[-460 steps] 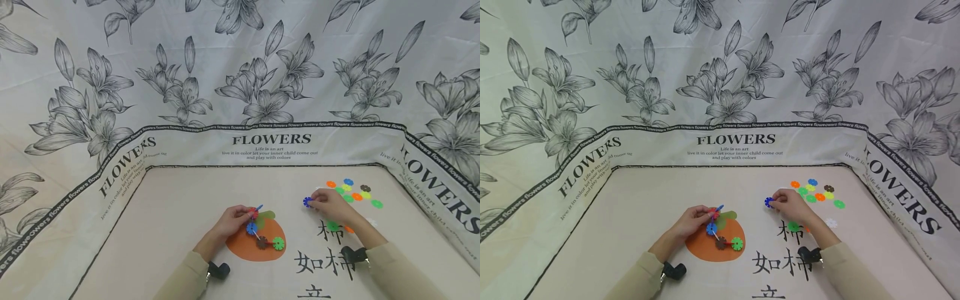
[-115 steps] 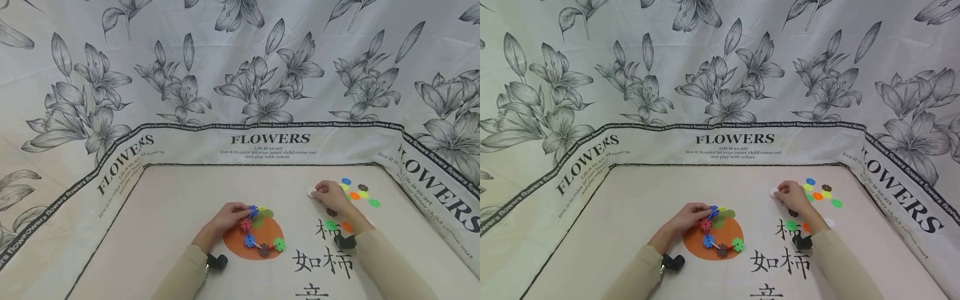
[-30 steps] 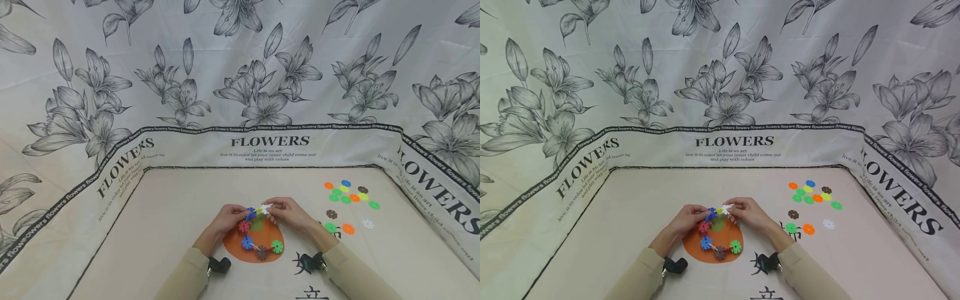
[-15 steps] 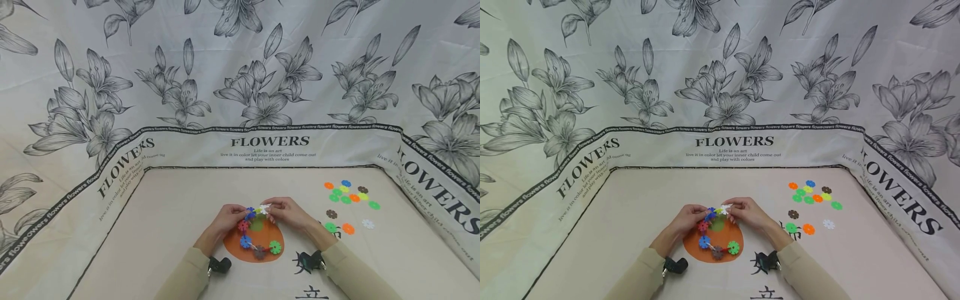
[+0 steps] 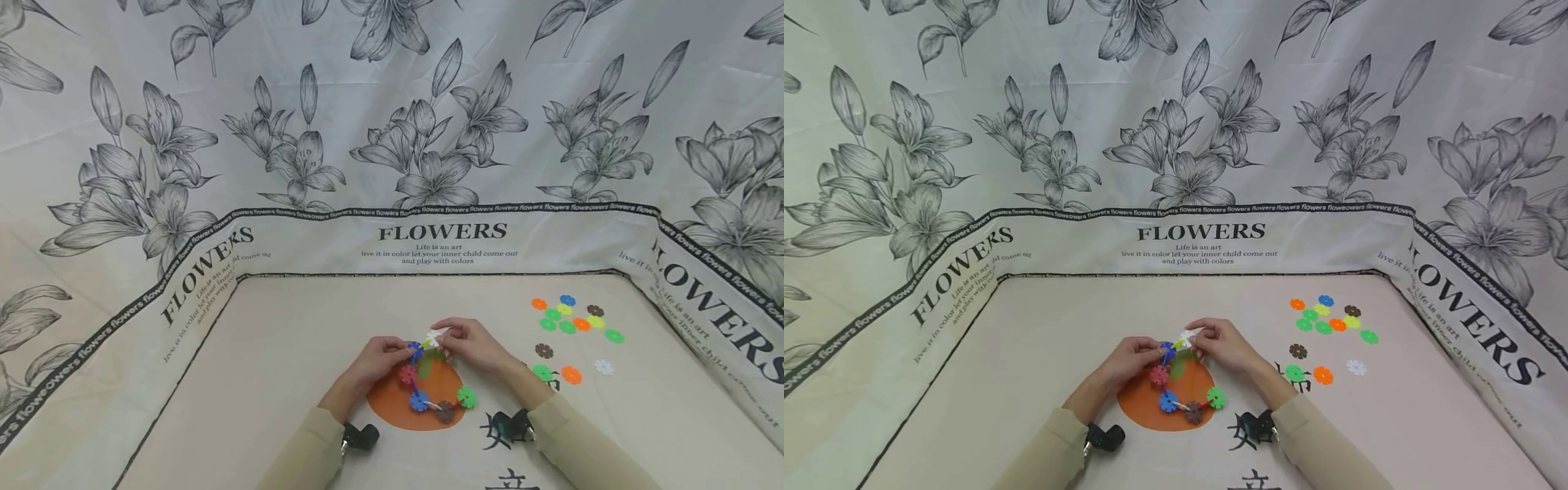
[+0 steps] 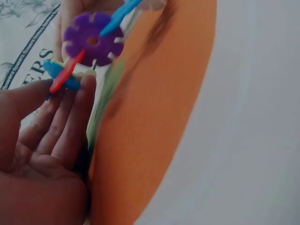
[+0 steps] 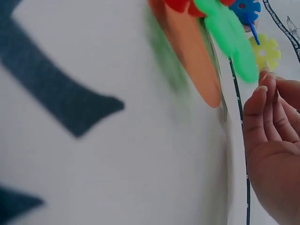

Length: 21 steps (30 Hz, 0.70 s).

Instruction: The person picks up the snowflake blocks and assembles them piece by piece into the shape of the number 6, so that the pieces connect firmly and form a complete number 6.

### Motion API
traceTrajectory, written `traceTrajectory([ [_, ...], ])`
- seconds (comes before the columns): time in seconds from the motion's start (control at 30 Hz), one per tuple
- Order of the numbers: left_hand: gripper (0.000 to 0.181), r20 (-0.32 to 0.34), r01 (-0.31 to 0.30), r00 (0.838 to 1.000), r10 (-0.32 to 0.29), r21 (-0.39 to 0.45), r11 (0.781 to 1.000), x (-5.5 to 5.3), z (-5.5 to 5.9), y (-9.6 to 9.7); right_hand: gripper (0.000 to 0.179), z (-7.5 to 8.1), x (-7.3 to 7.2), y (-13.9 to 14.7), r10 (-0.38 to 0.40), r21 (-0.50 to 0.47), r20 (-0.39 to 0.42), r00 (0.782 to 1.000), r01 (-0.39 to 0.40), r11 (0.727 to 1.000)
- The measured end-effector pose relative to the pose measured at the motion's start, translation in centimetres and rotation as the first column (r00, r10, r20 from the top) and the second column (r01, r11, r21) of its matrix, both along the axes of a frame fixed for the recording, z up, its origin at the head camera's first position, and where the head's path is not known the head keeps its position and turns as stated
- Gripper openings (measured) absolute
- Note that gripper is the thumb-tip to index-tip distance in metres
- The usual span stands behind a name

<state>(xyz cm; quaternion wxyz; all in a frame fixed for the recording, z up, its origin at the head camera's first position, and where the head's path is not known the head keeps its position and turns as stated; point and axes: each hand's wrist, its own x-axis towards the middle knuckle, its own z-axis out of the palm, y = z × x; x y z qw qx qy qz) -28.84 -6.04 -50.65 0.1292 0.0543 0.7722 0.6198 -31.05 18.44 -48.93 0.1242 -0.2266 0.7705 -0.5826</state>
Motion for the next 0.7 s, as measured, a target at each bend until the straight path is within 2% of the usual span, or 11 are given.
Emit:
traceTrajectory([
  [0.13, 0.020, 0.001, 0.046, 0.999, -0.046, 0.012, 0.999, 0.1, 0.1, -0.1, 0.029, 0.3, 0.0, -0.2, -0.018, 0.040, -0.018, 1.000, 0.019, 0.999],
  [0.3, 0.019, 0.007, 0.075, 0.997, -0.075, 0.002, 0.997, 0.2, 0.1, -0.3, 0.027, 0.7, 0.2, -0.7, 0.011, 0.053, -0.016, 1.000, -0.010, 0.999],
  [0.53, 0.035, -0.036, 0.064, 0.997, -0.064, -0.014, 0.998, 0.2, 0.3, -0.4, 0.025, 1.3, 0.3, -1.8, 0.076, 0.100, -0.090, 0.993, -0.067, 0.993],
  [0.7, 0.029, -0.039, 0.059, 0.998, -0.058, 0.013, 0.998, 0.1, 0.3, -0.4, 0.024, 1.4, 0.5, -2.7, 0.094, 0.122, -0.097, 0.991, -0.082, 0.989],
])
